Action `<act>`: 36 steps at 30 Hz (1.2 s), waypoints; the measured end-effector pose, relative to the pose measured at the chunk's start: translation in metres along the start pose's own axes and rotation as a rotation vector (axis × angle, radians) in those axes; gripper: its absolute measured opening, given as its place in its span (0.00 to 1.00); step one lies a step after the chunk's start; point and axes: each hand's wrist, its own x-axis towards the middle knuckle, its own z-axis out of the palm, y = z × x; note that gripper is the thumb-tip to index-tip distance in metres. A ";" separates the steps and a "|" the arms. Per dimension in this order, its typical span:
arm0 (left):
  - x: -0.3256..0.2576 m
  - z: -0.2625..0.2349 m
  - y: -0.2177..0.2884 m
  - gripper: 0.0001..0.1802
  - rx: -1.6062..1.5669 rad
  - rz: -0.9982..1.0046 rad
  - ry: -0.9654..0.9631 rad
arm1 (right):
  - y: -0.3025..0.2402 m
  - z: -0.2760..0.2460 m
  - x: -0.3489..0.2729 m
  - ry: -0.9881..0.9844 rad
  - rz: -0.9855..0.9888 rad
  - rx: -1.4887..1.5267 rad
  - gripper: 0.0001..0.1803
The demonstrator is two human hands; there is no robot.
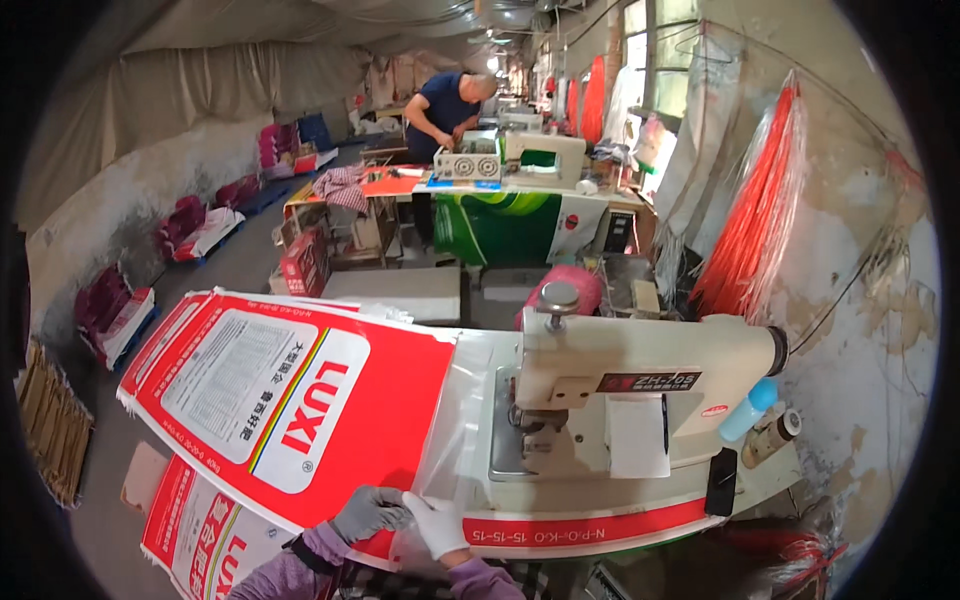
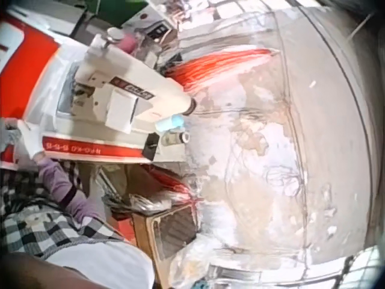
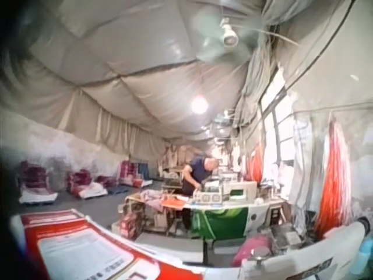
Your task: The person is using an industrial sewing machine to seal the ends of large plastic/synthetic bags.
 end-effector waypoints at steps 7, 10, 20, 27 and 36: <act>-0.017 -0.004 0.021 0.06 -0.133 0.552 0.296 | -0.017 -0.048 -0.004 0.356 -0.629 -0.832 0.15; -0.025 0.028 0.037 0.05 -0.045 0.394 0.367 | -0.053 -0.026 -0.020 0.320 -0.698 -0.628 0.21; -0.010 -0.015 0.015 0.24 1.494 -0.204 0.196 | -0.007 0.024 -0.006 -0.134 -0.454 -0.179 0.07; -0.040 -0.006 0.038 0.22 0.507 -0.190 0.310 | 0.019 0.019 -0.028 -0.501 -0.751 -0.553 0.19; -0.051 0.034 0.079 0.11 1.260 0.429 0.553 | 0.030 0.037 0.047 -0.598 -0.265 -0.543 0.12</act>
